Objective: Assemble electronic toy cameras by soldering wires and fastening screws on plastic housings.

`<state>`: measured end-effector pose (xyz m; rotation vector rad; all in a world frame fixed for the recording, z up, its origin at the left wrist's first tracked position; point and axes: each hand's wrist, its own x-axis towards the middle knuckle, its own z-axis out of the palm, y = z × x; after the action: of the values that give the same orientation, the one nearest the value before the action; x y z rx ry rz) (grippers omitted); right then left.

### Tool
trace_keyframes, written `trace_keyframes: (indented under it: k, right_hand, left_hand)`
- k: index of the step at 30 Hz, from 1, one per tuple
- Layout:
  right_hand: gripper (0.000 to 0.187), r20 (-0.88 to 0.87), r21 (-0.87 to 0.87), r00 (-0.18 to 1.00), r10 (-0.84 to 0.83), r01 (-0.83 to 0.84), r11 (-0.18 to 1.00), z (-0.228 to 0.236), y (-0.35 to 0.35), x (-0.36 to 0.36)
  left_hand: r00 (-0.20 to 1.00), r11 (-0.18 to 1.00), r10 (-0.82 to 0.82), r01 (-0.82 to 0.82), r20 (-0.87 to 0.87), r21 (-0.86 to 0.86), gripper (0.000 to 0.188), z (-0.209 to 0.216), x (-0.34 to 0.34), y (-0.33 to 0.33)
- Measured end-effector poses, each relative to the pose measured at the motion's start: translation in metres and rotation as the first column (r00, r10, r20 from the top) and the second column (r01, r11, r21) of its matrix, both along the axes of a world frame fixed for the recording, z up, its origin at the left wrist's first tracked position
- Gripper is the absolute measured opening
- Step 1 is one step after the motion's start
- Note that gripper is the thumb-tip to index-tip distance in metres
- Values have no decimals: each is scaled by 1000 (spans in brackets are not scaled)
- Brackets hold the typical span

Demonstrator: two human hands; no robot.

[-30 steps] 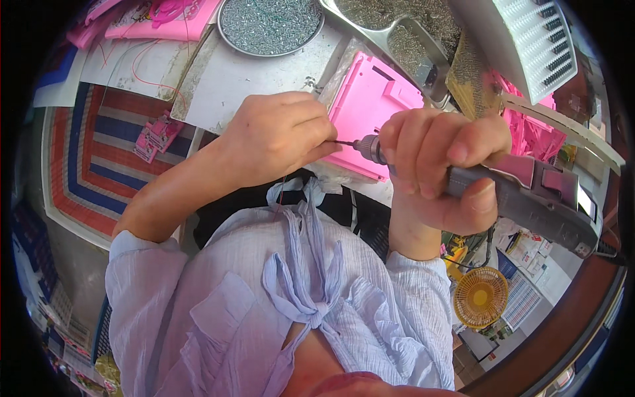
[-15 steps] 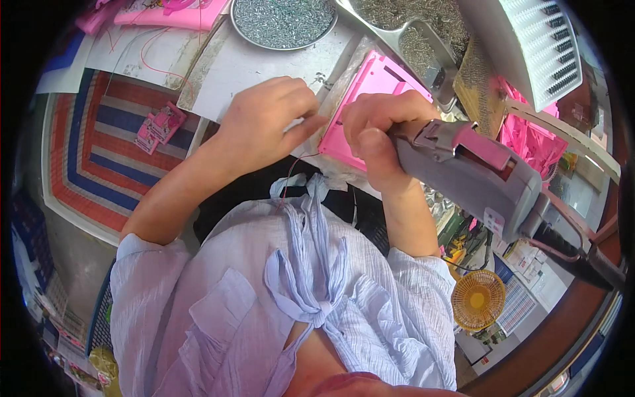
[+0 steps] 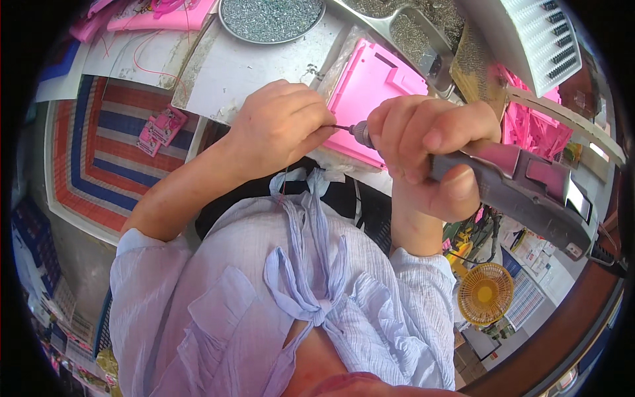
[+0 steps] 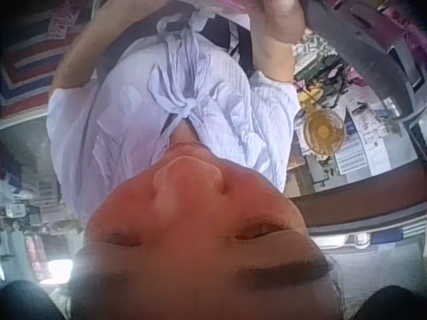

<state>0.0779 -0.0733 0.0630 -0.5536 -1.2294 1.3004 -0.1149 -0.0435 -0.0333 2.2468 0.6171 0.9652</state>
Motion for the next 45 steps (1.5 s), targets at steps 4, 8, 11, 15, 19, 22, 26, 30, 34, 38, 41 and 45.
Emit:
trace_keyframes:
  k: [4, 8, 11, 15, 19, 22, 26, 30, 34, 38, 41, 45]
  right_hand:
    - [31, -22, -108, 999, -48, 45, 993, -7, -17, -3]
    - [28, 96, -128, 990, -104, 116, 985, -24, -32, -11]
    - [26, 308, 14, 947, -95, 95, 995, -28, -30, -13]
    - [15, 344, 178, 936, -77, 16, 984, -37, -23, -18]
    - [17, 320, 158, 943, -97, 47, 986, -41, -24, -13]
    - [24, 175, 90, 977, -124, 109, 990, -23, -22, 27]
    - [33, 30, 185, 941, -338, 327, 927, 9, -27, 95]
    - [25, 69, 141, 900, -430, 417, 898, -7, -38, 114]
    - [18, -56, 16, 860, -507, 508, 861, -41, -37, 110]
    - [14, 68, 94, 841, -536, 530, 843, -45, -23, 114]
    - [15, 181, 160, 832, -525, 502, 850, -55, -14, 114]
    - [17, 41, 127, 939, -341, 334, 934, -53, -17, 124]
  left_hand:
    - [994, 995, -98, 98, -49, -7, 39, 10, -3, 7]
    - [962, 972, -202, 220, -182, 80, 48, 6, -2, 18]
    - [949, 972, -194, 219, -247, 79, 49, -7, 2, 12]
    - [964, 983, -173, 181, -202, 19, 47, -5, 2, 10]
    - [965, 983, -186, 185, -184, -23, 43, 0, 8, 11]
    - [930, 975, -148, 195, -337, 107, 42, 8, 10, 11]
    - [968, 978, -147, 173, -204, 116, 40, 15, 36, 7]
    - [967, 966, -150, 188, -205, 179, 39, 10, 81, 5]
    - [965, 959, -118, 173, -236, 227, 29, 3, 89, 5]
    - [959, 962, -104, 165, -265, 219, 29, 3, 91, 4]
    - [954, 962, -115, 177, -278, 209, 29, 4, 91, 3]
    - [954, 962, -112, 174, -278, 209, 29, 5, 89, 3]
